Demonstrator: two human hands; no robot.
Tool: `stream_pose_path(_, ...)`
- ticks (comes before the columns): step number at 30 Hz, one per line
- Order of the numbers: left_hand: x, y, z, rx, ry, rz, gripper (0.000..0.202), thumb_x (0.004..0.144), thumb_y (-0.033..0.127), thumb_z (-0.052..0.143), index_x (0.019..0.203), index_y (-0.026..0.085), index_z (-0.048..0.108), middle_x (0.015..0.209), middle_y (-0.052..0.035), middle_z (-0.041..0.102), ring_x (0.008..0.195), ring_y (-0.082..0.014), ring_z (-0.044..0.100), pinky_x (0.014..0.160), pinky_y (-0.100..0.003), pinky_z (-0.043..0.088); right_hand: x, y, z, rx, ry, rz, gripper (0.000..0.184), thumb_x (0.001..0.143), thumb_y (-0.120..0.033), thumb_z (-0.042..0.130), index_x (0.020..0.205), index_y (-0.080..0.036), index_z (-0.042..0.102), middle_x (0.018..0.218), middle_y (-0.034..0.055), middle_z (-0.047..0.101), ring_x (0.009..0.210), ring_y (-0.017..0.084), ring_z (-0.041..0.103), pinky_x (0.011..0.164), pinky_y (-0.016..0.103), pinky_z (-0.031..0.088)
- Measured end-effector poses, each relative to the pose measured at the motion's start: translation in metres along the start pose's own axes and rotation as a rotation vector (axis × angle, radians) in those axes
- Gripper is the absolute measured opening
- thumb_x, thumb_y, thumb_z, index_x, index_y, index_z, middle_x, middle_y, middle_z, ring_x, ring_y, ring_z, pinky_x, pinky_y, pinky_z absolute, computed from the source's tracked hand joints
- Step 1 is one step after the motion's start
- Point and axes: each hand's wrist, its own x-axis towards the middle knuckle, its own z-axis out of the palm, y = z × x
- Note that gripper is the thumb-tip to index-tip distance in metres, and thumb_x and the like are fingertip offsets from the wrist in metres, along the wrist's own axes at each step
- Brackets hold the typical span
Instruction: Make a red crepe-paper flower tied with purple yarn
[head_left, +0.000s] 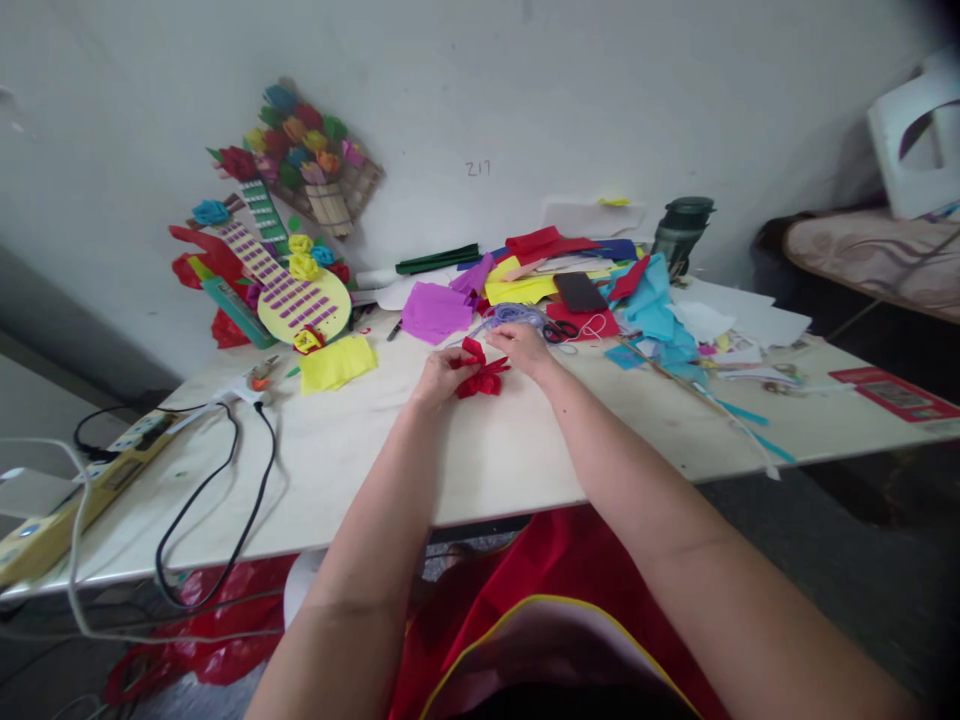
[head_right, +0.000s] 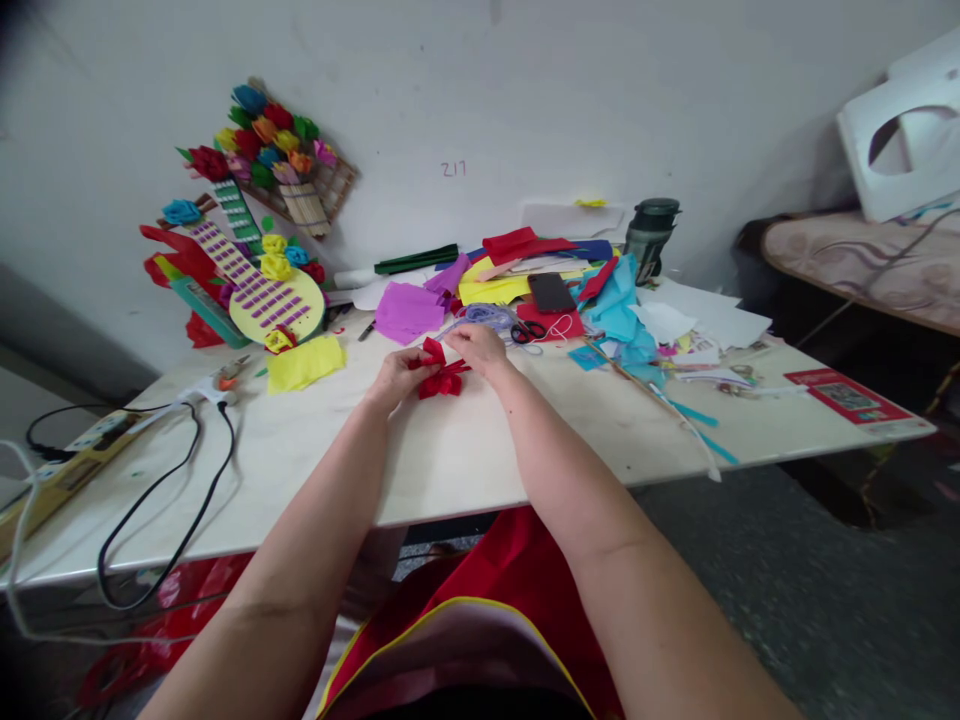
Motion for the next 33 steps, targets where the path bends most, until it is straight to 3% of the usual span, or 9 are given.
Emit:
stream_pose_path(5,0.004,-0.006,-0.001,0.067,0.018,0.241,0.017,0.057,0.029,0.078,0.066,0.018,0.069,0.099,-0.0077,0.059,0.094,-0.0187,0.057,0.086,-0.033,0.047,0.001,0.007,0.003,-0.031,-0.204,0.075,0.021,0.068,-0.031,0.058,0.055,-0.015,0.057,0.048,-0.0045,0.044,0.052,0.010,0.040,0.054,0.024,0.027)
stream_pose_path(8,0.007,-0.010,-0.002,0.114,0.002,0.302,0.013,0.060,0.028,0.077,0.066,0.019,0.070,0.104,-0.0083,0.055,0.100,-0.0195,0.055,0.091,-0.035,0.044,0.000,0.008,0.005,-0.015,-0.248,0.076,0.028,0.067,-0.033,0.058,0.047,-0.016,0.048,0.043,-0.0070,0.031,0.047,0.007,0.030,0.050,0.024,0.020)
stream_pose_path(14,0.008,-0.008,-0.001,0.166,-0.035,0.404,0.008,0.064,0.025,0.074,0.064,0.019,0.069,0.100,-0.0085,0.056,0.104,-0.0208,0.054,0.088,-0.035,0.046,-0.002,0.006,0.006,0.066,-0.251,0.190,0.028,0.065,-0.033,0.060,0.048,-0.016,0.046,0.044,-0.0078,0.031,0.047,0.006,0.028,0.050,0.023,0.020)
stream_pose_path(20,0.007,-0.001,0.000,0.348,-0.024,0.466,0.003,0.068,0.023,0.070,0.066,0.020,0.069,0.113,-0.0073,0.053,0.093,-0.0177,0.055,0.079,-0.033,0.049,0.000,0.005,0.009,-0.155,-0.171,0.168,0.028,0.068,-0.031,0.059,0.048,-0.016,0.049,0.045,-0.0061,0.033,0.049,0.008,0.028,0.051,0.025,0.021)
stream_pose_path(25,0.007,-0.001,-0.001,0.478,0.013,0.466,0.005,0.068,0.024,0.070,0.068,0.019,0.067,0.120,-0.0082,0.052,0.103,-0.0209,0.054,0.088,-0.037,0.048,0.001,0.007,0.015,-0.234,-0.144,0.139,0.027,0.069,-0.029,0.058,0.047,-0.016,0.049,0.047,-0.0053,0.034,0.050,0.008,0.029,0.051,0.025,0.020)
stream_pose_path(33,0.009,-0.006,-0.003,0.491,-0.021,0.297,0.012,0.065,0.029,0.071,0.071,0.019,0.068,0.129,-0.0087,0.051,0.113,-0.0249,0.053,0.098,-0.040,0.042,-0.001,0.008,0.017,-0.224,-0.139,0.179,0.029,0.070,-0.031,0.060,0.048,-0.016,0.049,0.047,-0.0054,0.034,0.049,0.008,0.028,0.050,0.025,0.020)
